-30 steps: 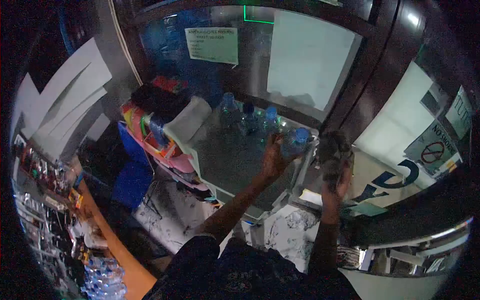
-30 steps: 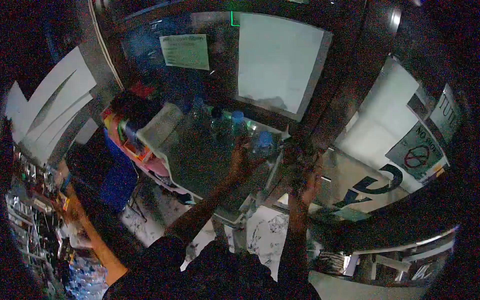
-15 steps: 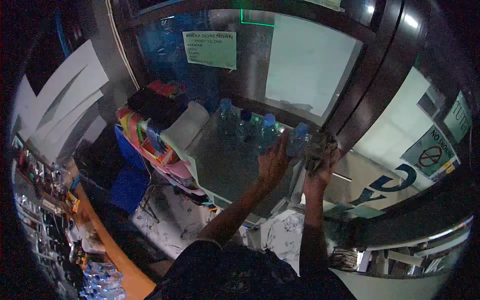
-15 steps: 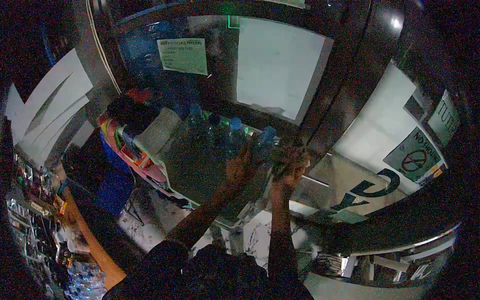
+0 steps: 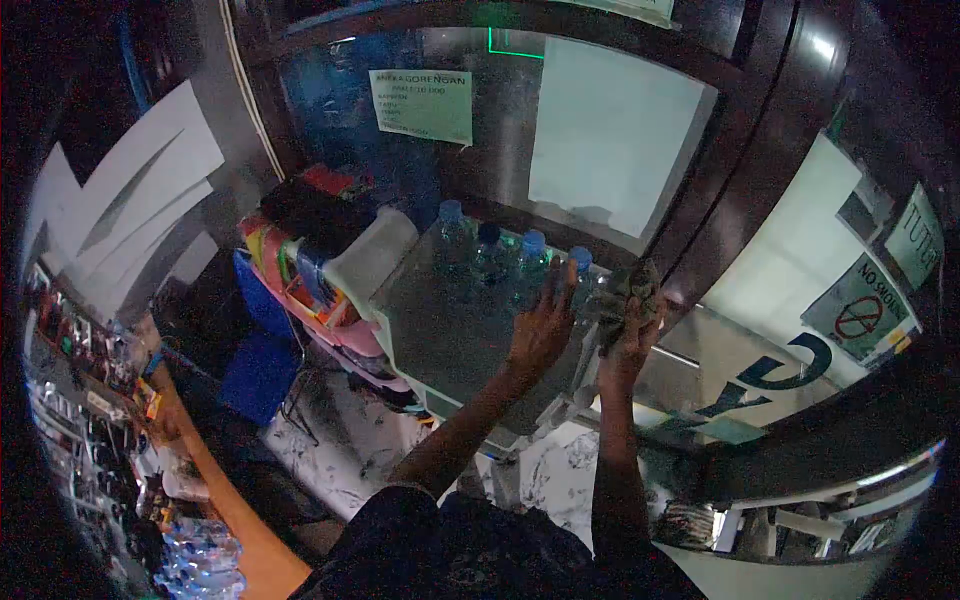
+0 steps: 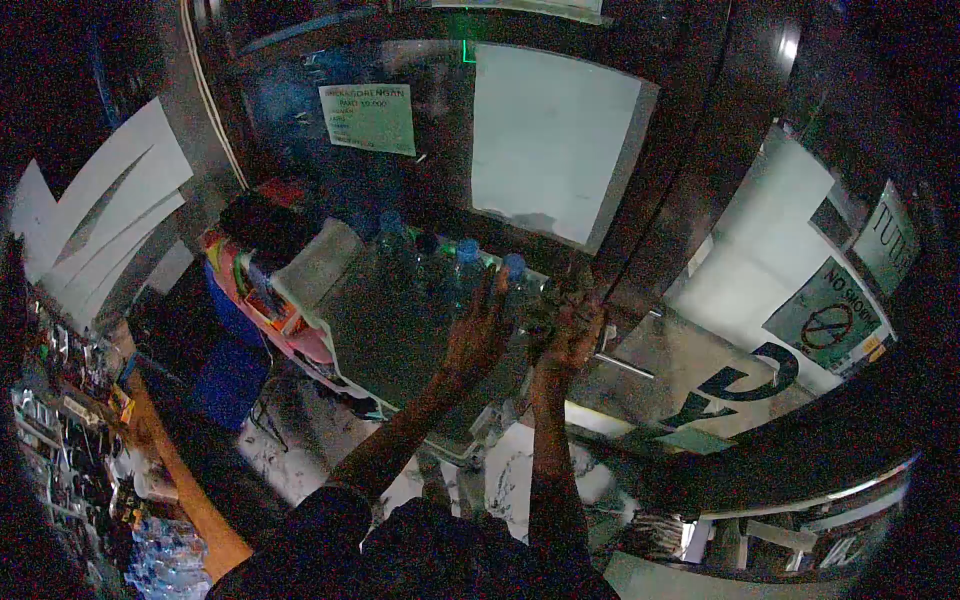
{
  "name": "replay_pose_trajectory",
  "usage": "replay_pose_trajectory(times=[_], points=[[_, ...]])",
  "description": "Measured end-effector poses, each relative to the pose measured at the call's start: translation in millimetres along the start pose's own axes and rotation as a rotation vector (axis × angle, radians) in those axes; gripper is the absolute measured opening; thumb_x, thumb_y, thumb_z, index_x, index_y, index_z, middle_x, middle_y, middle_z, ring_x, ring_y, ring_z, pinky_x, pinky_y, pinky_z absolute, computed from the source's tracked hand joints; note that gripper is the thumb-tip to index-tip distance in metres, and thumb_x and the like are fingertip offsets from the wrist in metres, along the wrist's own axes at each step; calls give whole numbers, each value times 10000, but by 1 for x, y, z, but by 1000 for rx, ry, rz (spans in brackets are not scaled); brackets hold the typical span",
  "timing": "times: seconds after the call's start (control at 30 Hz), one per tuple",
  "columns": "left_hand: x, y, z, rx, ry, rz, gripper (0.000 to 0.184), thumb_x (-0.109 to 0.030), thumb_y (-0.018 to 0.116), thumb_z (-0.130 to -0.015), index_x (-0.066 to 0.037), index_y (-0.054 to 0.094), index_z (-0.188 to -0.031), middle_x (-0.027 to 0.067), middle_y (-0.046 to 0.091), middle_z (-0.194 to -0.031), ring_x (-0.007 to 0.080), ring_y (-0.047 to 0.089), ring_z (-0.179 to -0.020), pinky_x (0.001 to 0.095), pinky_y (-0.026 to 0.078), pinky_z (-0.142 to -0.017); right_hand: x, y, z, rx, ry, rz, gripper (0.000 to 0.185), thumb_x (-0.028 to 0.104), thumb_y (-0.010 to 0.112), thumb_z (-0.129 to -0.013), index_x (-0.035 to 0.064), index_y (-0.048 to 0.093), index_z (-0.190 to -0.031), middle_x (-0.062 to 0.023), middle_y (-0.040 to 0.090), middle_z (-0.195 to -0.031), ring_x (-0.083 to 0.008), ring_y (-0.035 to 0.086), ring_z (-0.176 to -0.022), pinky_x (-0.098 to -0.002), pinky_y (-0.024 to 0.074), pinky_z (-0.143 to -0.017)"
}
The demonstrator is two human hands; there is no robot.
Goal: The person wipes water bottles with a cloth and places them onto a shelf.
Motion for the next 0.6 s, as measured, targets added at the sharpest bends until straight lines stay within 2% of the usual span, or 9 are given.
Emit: replay_pose_trajectory(times=[0.1,0.2,0.23,0.33,0.4,0.5,0.53,0.6], points=[[-2,-4,2,-41,2,-10,833,-173,610,-812,-142,81,-1455,203,178,-1477,379,634,-823,403,535,-511,17,9,4,9,73,47,574,248,538,-929,94,250,-1402,-120,398,-1321,-226,459,-1144,-353,404,-921],[-2,-10,6,16,-44,-26,809,-200,601,-828,-156,92,-1456,206,183,-1476,357,636,-809,390,538,-528,18,14,6,-51,35,27,558,255,544,-925,99,277,-1389,-113,413,-1293,-226,461,-1122,-369,382,-945],[-2,-15,8,58,-68,-27,798,-212,596,-836,-160,95,-1456,208,185,-1474,348,636,-807,384,540,-538,22,18,8,-26,84,2,561,269,550,-920,97,286,-1384,-118,414,-1291,-228,457,-1126,-371,373,-954],[-2,-34,20,-3,-102,239,725,-180,604,-839,-129,194,-1435,206,270,-1433,315,643,-816,365,550,-600,36,23,14,19,115,82,575,302,570,-904,88,310,-1369,-129,416,-1289,-230,449,-1132,-374,356,-967],[-1,-47,36,-89,-96,382,636,-114,608,-830,-94,300,-1386,197,361,-1361,275,646,-813,347,546,-637,38,16,16,8,-35,334,585,316,586,-891,77,324,-1357,-130,413,-1295,-226,447,-1131,-372,358,-961],[1,-76,79,-230,-76,566,488,-28,602,-822,-46,435,-1280,171,461,-1247,223,645,-811,327,533,-673,63,14,43,170,-386,555,593,300,584,-888,34,316,-1345,-119,454,-1254,-234,470,-1097,-374,373,-937],[1,-86,97,-281,-67,618,437,-2,598,-820,-31,475,-1239,160,489,-1208,207,643,-811,322,528,-681,68,21,54,302,-293,454,576,284,581,-887,21,329,-1334,-116,468,-1239,-236,480,-1082,-378,378,-932],[8,-100,146,-412,-202,563,336,-14,572,-850,-17,503,-1178,144,517,-1160,180,635,-808,304,514,-690,85,34,87,623,-245,671,483,269,586,-848,35,419,-1236,-123,510,-1109,-271,508,-981,-401,400,-859]])
Point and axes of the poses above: each hand's wrist, its own z-axis away from the middle knuckle, its own y-axis out of the palm, x = y × z, the point moved 6 cm from there along -z, towards the middle knuckle
